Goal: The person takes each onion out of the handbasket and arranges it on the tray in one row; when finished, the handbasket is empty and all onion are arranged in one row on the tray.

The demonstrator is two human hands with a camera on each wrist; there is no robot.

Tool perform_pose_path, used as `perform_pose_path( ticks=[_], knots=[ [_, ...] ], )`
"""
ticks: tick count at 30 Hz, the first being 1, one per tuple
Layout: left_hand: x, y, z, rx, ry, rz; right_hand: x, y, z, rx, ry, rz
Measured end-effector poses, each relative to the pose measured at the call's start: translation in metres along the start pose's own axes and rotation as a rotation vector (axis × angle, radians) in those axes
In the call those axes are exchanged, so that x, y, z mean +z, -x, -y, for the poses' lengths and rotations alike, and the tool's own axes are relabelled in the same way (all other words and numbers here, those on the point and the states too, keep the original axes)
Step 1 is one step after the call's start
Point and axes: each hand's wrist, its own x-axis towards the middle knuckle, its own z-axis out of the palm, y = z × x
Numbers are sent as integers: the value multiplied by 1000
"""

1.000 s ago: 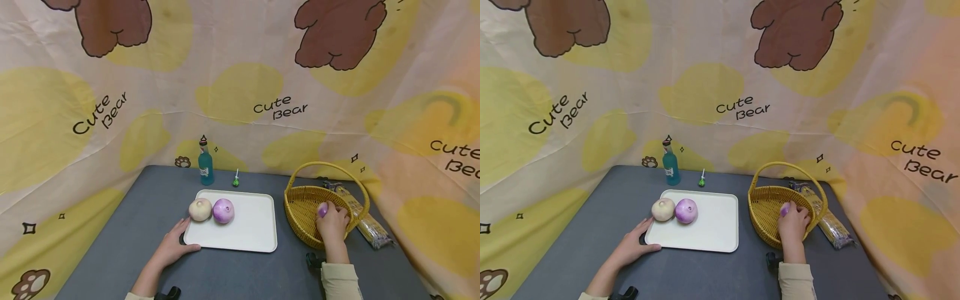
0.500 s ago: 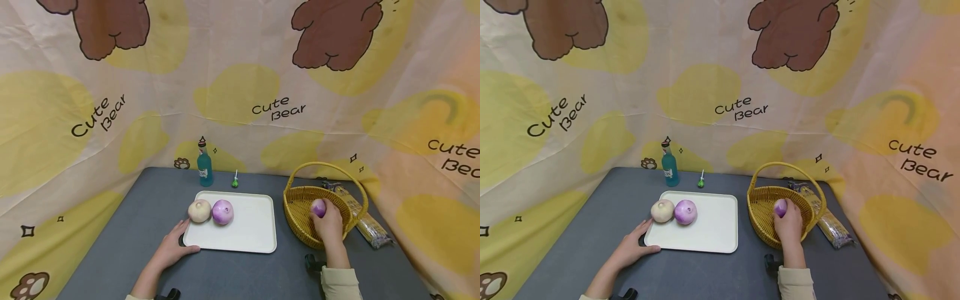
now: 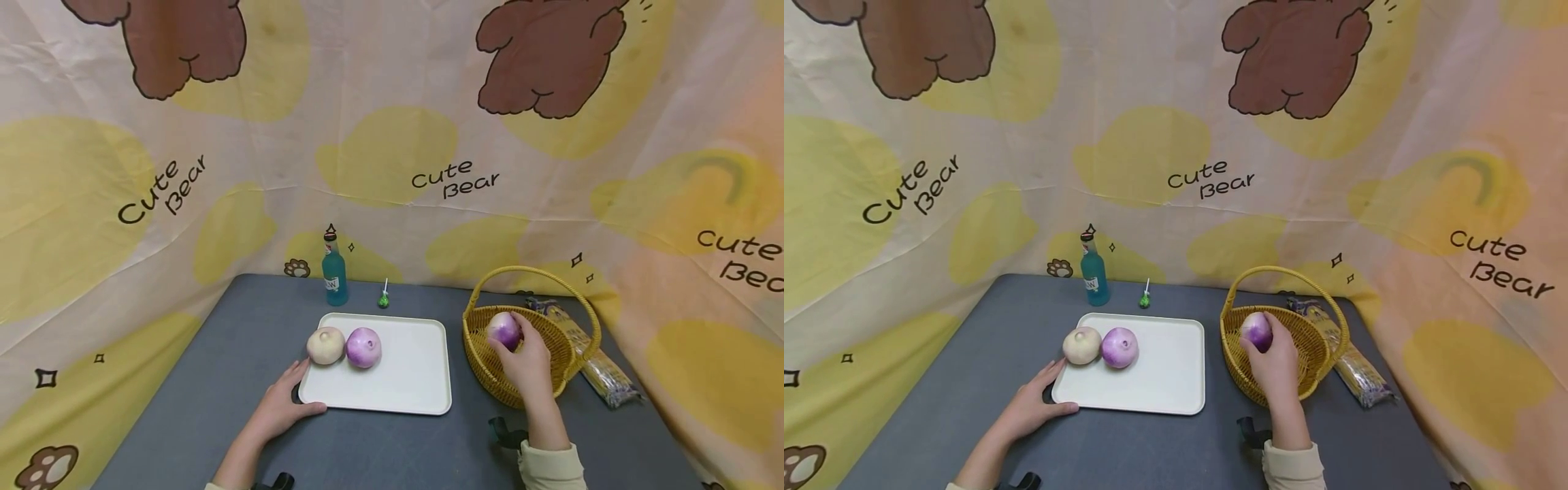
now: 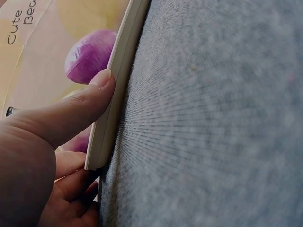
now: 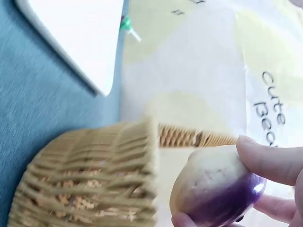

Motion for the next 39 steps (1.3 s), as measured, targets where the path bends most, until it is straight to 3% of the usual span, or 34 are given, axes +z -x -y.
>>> perform_pose_path(
  ticks=[9,25,39],
  knots=[
    [0,0,-1,-3,-5,1,11,8,21,-71,-46,11],
    [0,0,-2,-30,-8,8,47,16,45,-232,-50,12],
    [-1,1,-5,-36,3,6,83,12,57,-273,-91,62]
  ],
)
